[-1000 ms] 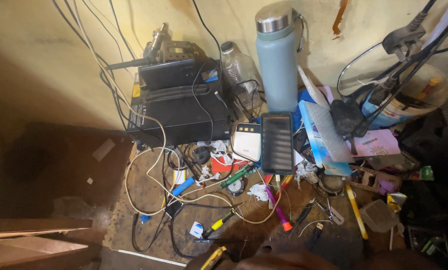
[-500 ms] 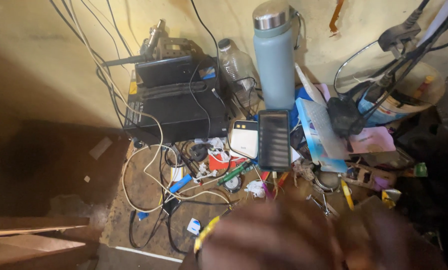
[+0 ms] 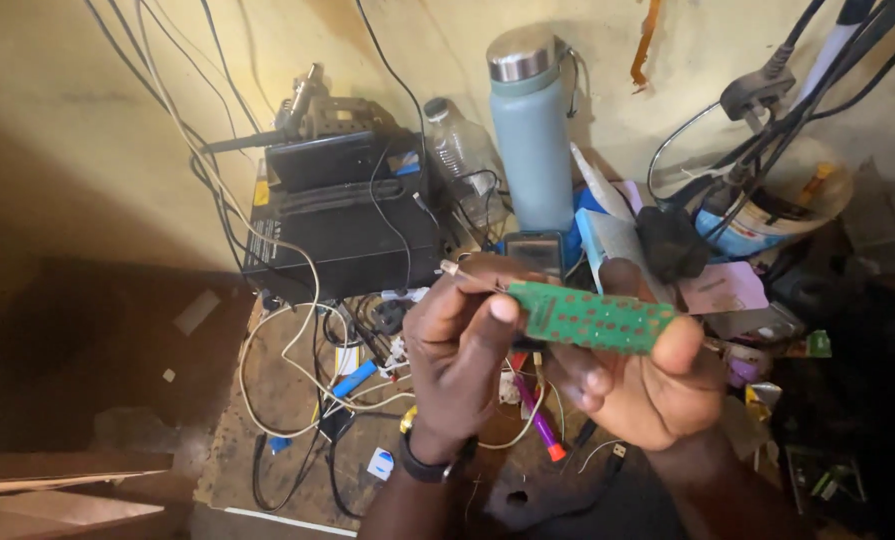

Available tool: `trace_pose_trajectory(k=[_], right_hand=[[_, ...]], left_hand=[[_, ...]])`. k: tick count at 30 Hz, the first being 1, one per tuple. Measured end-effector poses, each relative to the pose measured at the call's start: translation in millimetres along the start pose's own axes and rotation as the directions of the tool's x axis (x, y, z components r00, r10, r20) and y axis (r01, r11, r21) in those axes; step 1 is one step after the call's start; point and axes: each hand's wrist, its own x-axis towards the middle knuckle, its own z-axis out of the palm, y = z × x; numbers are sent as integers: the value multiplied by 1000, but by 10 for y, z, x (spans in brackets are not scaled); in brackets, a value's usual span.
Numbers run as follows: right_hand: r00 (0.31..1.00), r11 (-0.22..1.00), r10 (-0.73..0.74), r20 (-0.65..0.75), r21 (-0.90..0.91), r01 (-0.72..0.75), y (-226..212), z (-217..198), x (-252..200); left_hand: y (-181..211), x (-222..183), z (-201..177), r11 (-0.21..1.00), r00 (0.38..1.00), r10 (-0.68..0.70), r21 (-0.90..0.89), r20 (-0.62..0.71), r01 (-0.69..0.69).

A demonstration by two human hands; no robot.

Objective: Soldering electronic components onto a circuit board at a cluttered workbench.

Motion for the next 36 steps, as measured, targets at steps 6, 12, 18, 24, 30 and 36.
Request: trace_pose_trajectory(k=[6,12,18,24,30,36], right_hand=[[1000,1000,11,20,-6,-11,-19,-167,-74],[1000,1000,-17,-17,-9,17,-22,-249,-121],[1000,1000,19,-21,15,-18,-7,-229,-141],[999,999,-41,-3,-18,41,9,-93,-149],[998,995,67,-7,80,-66,133,-124,-258],[986,986,165,-17,31,-164,359,328,-297]], left_hand=[[50,-1,104,994,993,-11,110,-120,25],[54,33,129,996,994,-50,74,-101,57],[-12,-54,179,992,994,-38,-125,-101,25],[120,-94,210,994,980,-98,32,-171,105],[347,-260,163,980,966,-116,130,-232,149],[717,-589,115,980,932,-76,145,-355,136]])
